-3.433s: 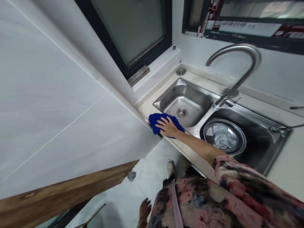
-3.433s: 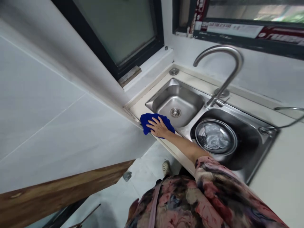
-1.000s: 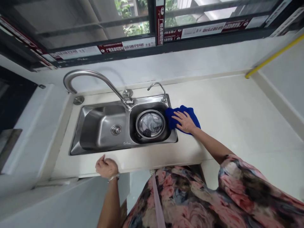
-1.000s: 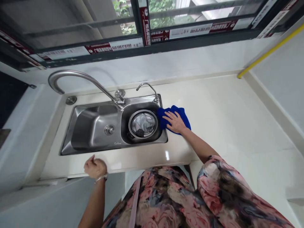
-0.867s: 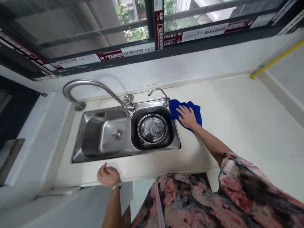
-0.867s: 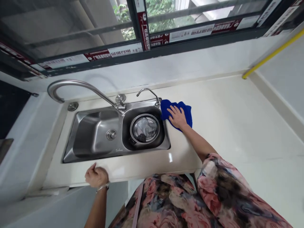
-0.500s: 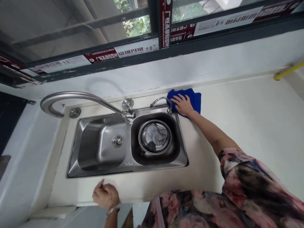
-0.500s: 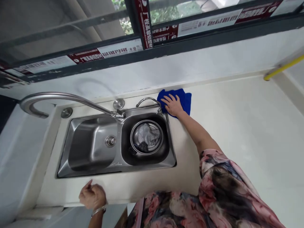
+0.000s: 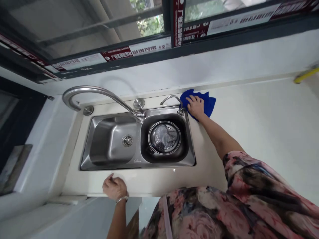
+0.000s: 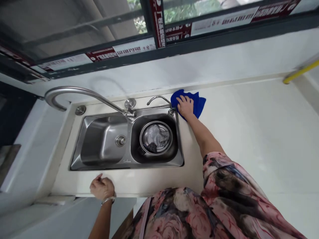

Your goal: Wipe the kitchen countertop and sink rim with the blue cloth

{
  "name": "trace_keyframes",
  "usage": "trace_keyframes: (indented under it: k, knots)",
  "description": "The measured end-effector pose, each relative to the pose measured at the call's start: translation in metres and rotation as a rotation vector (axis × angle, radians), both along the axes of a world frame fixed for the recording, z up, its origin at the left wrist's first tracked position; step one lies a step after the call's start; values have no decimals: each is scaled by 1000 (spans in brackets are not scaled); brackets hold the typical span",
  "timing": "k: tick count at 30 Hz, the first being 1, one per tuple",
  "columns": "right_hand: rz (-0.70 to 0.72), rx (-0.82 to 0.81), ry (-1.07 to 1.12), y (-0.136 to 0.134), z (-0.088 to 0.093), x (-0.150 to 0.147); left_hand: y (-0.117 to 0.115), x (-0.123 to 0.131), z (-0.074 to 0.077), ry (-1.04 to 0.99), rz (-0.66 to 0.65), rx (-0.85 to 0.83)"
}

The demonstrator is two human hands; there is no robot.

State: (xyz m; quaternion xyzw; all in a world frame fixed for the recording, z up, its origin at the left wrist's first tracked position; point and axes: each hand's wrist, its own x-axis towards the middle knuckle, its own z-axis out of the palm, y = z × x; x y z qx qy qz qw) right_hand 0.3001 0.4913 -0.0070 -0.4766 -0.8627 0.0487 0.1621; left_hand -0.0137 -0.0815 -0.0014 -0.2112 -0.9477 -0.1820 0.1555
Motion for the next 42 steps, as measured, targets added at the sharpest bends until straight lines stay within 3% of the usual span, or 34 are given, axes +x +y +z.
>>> trace_keyframes:
  k: [9,16,20,22,25,36,39,42]
  knots:
    - [320,-125,-148,-124,24,55,7,4,-6,-43,-10,148]
    - [531,-219,-74,-246,16,108,1,-3,-4,-79,-101,132]
    - [517,-212,-89,-279,17,136,0,-5,-3,-103,-91,179]
    - [520,-219,-119,-275,21,137,1,-3,-2,-104,-61,188]
    - [534,-231,-151,-247,27,125,1,0,0,-115,-38,179]
    - [384,-110,-285,-80,36,36,-1,6,4,-190,62,130]
    - [293,-74,-271,-60,30,16,1,7,4,-194,79,101]
    - [222,-44,-263,-67,22,10,3,8,5,-196,92,90]
